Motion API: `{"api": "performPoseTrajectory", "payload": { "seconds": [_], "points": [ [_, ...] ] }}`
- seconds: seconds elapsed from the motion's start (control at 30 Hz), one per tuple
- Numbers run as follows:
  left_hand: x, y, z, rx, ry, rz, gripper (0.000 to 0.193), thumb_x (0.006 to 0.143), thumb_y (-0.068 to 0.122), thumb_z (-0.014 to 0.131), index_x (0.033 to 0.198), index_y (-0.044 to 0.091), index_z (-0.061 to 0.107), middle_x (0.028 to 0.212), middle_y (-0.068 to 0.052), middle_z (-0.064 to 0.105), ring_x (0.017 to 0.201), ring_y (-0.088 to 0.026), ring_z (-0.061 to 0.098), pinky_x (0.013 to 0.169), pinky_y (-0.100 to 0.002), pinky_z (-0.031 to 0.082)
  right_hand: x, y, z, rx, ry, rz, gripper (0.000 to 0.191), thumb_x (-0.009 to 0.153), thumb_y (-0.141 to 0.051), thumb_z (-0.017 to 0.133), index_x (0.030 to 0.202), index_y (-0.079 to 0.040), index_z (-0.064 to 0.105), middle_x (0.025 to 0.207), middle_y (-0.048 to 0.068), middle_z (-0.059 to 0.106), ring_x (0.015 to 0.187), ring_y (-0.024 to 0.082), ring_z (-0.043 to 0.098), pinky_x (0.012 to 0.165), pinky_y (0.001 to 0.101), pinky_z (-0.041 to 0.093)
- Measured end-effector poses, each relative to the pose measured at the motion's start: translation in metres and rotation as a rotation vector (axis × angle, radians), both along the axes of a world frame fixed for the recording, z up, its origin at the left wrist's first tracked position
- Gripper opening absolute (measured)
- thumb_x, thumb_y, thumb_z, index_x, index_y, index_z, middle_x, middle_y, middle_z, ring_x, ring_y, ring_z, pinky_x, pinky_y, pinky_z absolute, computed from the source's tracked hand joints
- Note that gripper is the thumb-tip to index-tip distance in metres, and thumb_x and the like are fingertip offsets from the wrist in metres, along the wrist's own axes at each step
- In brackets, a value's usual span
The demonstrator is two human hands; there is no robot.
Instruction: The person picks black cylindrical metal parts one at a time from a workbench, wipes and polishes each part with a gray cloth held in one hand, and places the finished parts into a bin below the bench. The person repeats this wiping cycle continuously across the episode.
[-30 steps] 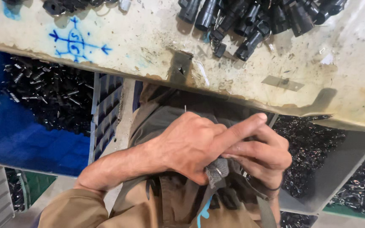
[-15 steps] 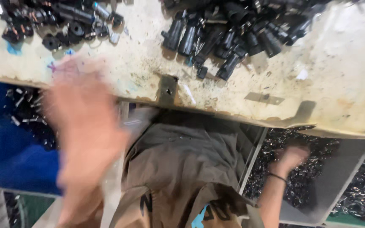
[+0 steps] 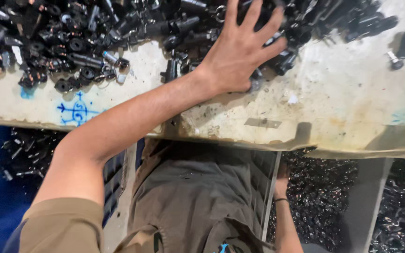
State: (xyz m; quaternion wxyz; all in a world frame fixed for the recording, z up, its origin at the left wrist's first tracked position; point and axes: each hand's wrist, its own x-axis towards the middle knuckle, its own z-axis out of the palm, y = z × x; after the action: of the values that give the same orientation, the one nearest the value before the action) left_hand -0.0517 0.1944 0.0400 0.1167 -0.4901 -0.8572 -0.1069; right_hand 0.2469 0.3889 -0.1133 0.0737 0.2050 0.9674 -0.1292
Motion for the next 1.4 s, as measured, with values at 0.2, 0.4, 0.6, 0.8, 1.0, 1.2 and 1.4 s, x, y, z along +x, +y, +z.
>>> {"api": "performPoseTrajectory", "payload": {
  "seconds": [0.2,0.4,0.6,0.8,1.0,1.2,1.4],
  "points": [
    [0.016,-0.039,-0.002,0.001,0.024,-0.090,0.060,0.071,0.023,0.078,0.129,0.015,0.068,0.158,-0.016,0.044,0.142,-0.042,0.036,0.119,-0.073,0.013,0.016,0.001,0.023,-0.662,0.231,-0.372,0.038,0.093,-0.011,0.059,0.129,-0.001,0.067,0.118,0.015,0.075,0.106,0.032,0.069,0.093,0.0376,0.055],
    [0.017,-0.063,-0.007,0.090,-0.137,-0.050,0.045,0.071,0.013,0.074,0.116,0.015,0.069,0.152,-0.010,0.055,0.148,-0.031,0.042,0.121,-0.064,0.013,0.058,0.041,0.027,-1.553,0.793,-0.995,0.031,0.108,-0.027,0.061,0.136,-0.014,0.065,0.092,0.000,0.068,0.076,0.012,0.062,0.054,0.0248,0.044],
    [0.010,-0.053,0.019,0.842,-0.598,0.051,0.039,0.097,0.025,0.069,0.128,0.003,0.063,0.118,-0.010,0.071,0.123,-0.022,0.064,0.114,-0.043,0.048,0.079,0.101,0.045,-1.734,1.096,-1.084,0.022,0.117,-0.026,0.054,0.138,-0.021,0.059,0.105,0.001,0.070,0.087,0.011,0.060,0.062,0.0216,0.045],
    [0.056,-0.066,0.068,1.224,-1.078,-0.047,0.017,0.104,0.021,0.062,0.114,0.008,0.058,0.104,-0.002,0.062,0.089,-0.007,0.059,0.081,-0.023,0.052,0.071,0.094,0.095,-2.044,1.213,-0.751,0.020,0.122,-0.029,0.051,0.128,-0.014,0.062,0.099,0.003,0.064,0.084,0.015,0.053,0.054,0.0247,0.041],
    [0.138,-0.077,0.046,0.869,-0.892,0.018,0.024,0.090,0.015,0.080,0.104,0.008,0.062,0.096,-0.006,0.064,0.093,-0.022,0.062,0.090,-0.037,0.052,0.032,0.001,0.120,-2.525,0.872,-0.771,0.018,0.113,-0.019,0.054,0.127,-0.014,0.064,0.096,0.003,0.055,0.085,0.014,0.048,0.056,0.0240,0.042],
    [0.184,-0.075,0.012,0.720,-0.833,0.004,0.036,0.079,0.016,0.083,0.109,0.010,0.065,0.093,-0.006,0.068,0.089,-0.028,0.068,0.090,-0.040,0.054,0.000,-0.066,0.117,-2.475,0.437,-0.670,0.023,0.098,-0.013,0.073,0.119,-0.013,0.064,0.115,0.007,0.065,0.085,0.014,0.049,0.056,0.0219,0.045],
    [0.197,-0.087,0.006,0.629,-1.068,0.011,0.071,0.077,0.027,0.079,0.140,0.009,0.052,0.096,-0.007,0.069,0.085,-0.029,0.069,0.078,-0.040,0.050,-0.018,-0.087,0.140,-1.384,0.773,-0.015,0.022,0.090,-0.016,0.084,0.105,-0.008,0.070,0.109,0.015,0.076,0.095,0.023,0.070,0.080,0.0349,0.054]
  ]
}}
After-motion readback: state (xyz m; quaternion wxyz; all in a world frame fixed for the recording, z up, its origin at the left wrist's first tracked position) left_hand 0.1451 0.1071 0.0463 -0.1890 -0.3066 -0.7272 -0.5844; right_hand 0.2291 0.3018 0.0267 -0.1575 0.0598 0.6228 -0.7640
